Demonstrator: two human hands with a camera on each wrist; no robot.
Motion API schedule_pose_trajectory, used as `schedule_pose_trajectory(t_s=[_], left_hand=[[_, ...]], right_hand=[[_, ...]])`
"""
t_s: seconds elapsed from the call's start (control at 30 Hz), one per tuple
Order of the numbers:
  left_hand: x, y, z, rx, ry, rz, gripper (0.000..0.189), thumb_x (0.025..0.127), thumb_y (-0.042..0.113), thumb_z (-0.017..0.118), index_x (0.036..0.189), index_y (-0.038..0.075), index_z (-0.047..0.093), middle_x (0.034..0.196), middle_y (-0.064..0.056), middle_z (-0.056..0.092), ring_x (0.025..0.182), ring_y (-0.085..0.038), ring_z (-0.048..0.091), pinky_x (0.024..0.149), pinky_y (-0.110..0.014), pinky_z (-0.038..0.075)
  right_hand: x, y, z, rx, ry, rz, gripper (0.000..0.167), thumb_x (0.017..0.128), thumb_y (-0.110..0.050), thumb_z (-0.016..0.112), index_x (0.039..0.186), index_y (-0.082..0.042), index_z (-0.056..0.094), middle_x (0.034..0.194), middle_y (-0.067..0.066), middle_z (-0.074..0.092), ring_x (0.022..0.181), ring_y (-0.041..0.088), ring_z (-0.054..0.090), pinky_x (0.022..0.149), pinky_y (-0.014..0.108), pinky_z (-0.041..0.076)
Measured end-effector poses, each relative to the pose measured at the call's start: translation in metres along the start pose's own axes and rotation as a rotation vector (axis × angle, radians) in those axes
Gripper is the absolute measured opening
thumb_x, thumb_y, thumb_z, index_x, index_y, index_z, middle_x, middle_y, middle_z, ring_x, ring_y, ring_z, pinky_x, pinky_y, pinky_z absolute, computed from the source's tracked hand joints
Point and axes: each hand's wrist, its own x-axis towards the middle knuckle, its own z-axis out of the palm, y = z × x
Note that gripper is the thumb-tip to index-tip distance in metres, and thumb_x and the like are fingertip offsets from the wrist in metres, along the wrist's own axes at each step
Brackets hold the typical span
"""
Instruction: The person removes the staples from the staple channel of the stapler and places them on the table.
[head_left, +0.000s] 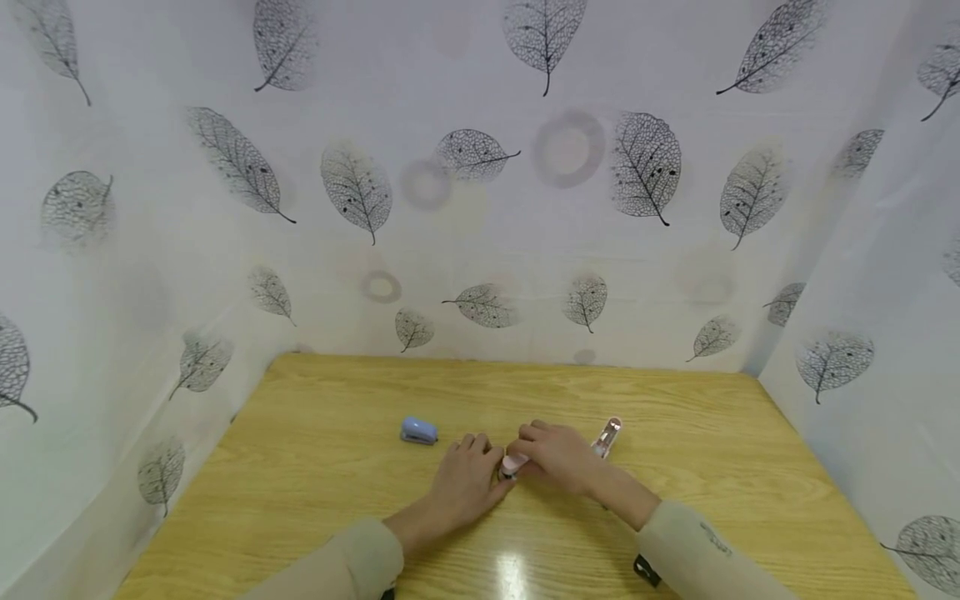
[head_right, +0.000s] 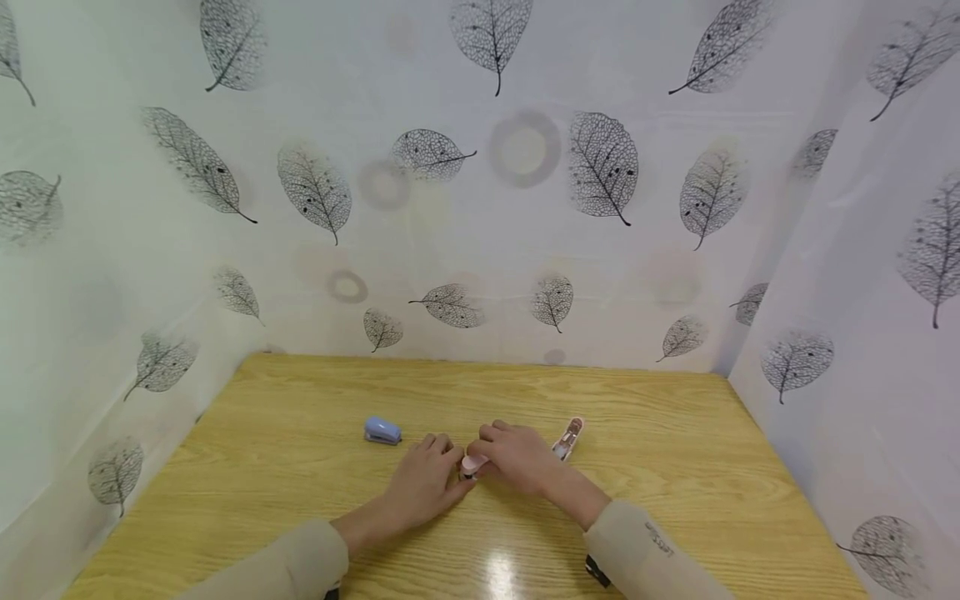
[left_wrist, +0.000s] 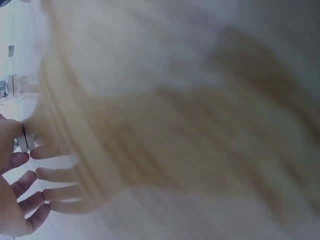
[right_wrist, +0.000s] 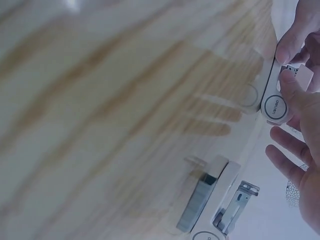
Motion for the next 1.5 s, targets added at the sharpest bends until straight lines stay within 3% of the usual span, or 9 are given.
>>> schedule_pose_trajectory(t_s=[0.17,0.47,0.73,1.13,1.5], left_hand=[[0.0,0.0,0.0,0.016,0.011,-0.003,0.036,0.096,0.055,0.071,0.109,0.021,0.071,0.103,0.0,0.066,0.095,-0.018,0.06,0.078,-0.033,0.048],[0.0,0.0,-0.004,0.039,0.014,0.007,0.032,0.095,0.054,0.073,0.099,0.023,0.069,0.102,0.001,0.066,0.092,-0.017,0.06,0.074,-0.032,0.049],[0.0,-0.001,-0.003,0.04,0.018,0.016,0.032,0.095,0.054,0.074,0.094,0.024,0.064,0.102,0.002,0.065,0.091,-0.015,0.059,0.072,-0.029,0.047],[0.001,-0.001,-0.002,0.022,0.006,0.013,0.031,0.095,0.052,0.074,0.095,0.023,0.063,0.098,0.002,0.064,0.087,-0.014,0.056,0.069,-0.026,0.042],[0.002,0.001,-0.004,0.045,0.007,0.019,0.031,0.094,0.052,0.074,0.099,0.023,0.066,0.101,0.0,0.066,0.09,-0.016,0.059,0.071,-0.029,0.046]], right_hand=[[0.003,0.0,-0.002,0.031,-0.03,0.02,0.027,0.088,-0.037,0.08,0.109,-0.021,0.074,0.097,-0.009,0.069,0.089,0.008,0.063,0.076,0.02,0.055],[0.002,0.002,-0.004,0.093,-0.066,0.044,0.028,0.093,-0.036,0.076,0.115,-0.019,0.073,0.106,-0.007,0.073,0.098,0.01,0.067,0.086,0.025,0.058],[-0.002,0.008,-0.011,0.076,-0.048,0.042,0.026,0.096,-0.031,0.077,0.116,-0.016,0.071,0.109,-0.004,0.073,0.099,0.013,0.068,0.086,0.028,0.059],[-0.006,0.019,-0.016,0.044,-0.033,0.09,0.031,0.095,-0.039,0.078,0.116,-0.017,0.069,0.109,-0.002,0.073,0.099,0.015,0.07,0.083,0.032,0.061],[-0.01,0.027,-0.021,0.031,-0.036,0.127,0.033,0.095,-0.046,0.076,0.115,-0.02,0.07,0.107,-0.004,0.073,0.096,0.015,0.069,0.08,0.032,0.06]])
